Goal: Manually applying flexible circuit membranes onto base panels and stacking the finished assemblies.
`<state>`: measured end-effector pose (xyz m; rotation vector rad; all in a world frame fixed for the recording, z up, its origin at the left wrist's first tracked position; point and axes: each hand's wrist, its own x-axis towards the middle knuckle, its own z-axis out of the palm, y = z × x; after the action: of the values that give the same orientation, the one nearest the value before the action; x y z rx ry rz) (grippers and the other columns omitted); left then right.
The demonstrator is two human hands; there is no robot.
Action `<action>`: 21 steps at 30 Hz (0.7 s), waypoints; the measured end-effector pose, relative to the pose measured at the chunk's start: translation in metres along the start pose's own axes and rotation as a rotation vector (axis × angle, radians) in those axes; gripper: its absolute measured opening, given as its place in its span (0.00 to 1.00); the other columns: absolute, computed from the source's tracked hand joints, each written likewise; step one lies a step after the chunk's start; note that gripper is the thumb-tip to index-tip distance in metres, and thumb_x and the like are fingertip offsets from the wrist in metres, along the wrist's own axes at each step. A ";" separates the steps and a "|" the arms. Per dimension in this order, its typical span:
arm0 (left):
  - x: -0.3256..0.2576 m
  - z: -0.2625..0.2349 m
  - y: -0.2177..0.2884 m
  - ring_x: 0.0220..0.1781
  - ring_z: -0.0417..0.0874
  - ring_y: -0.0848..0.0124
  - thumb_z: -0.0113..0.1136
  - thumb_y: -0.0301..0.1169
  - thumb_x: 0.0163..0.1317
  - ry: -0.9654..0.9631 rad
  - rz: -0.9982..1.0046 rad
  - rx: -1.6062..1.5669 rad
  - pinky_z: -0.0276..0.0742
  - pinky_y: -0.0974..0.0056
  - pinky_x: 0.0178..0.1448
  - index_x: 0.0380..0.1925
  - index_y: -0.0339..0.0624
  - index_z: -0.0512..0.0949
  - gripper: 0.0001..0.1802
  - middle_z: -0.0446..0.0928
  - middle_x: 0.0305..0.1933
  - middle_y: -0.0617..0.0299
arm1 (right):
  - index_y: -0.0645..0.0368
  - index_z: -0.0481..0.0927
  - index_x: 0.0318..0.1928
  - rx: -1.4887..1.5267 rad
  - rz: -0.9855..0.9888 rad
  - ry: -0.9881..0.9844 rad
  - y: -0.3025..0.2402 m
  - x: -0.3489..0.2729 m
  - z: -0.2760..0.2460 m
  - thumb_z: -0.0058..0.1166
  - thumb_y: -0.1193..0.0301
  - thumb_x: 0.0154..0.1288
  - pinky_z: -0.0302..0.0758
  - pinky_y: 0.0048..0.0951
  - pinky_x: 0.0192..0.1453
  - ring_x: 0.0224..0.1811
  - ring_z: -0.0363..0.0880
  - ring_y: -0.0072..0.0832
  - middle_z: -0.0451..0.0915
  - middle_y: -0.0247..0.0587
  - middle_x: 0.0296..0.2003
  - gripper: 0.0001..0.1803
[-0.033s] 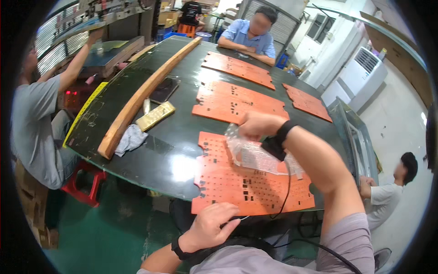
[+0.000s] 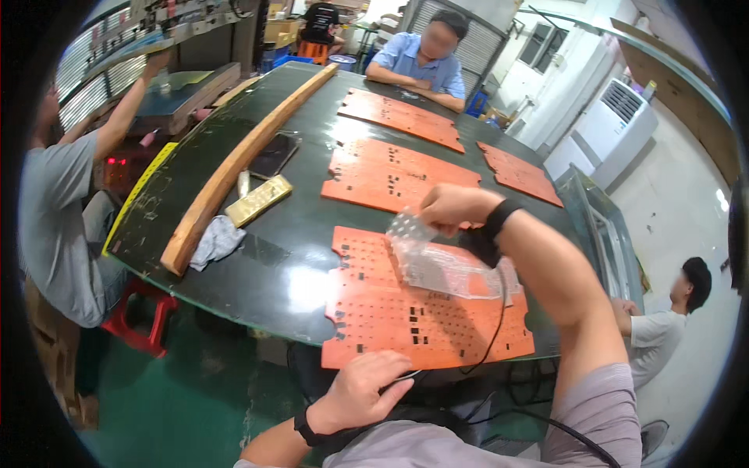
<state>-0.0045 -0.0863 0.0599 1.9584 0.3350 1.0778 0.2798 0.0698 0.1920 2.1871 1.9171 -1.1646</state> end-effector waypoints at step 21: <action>0.074 0.277 0.037 0.54 0.79 0.50 0.55 0.36 0.67 -0.731 0.148 -0.474 0.75 0.56 0.57 0.48 0.31 0.74 0.18 0.77 0.50 0.45 | 0.53 0.74 0.24 -0.080 0.406 1.020 0.151 -0.425 -0.174 0.51 0.65 0.59 0.72 0.22 0.18 0.13 0.68 0.14 0.71 0.26 0.16 0.09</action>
<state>0.2522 -0.2188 0.0569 1.8048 -0.4313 0.4063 0.5090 -0.2494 0.4726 3.2165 1.4526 0.1636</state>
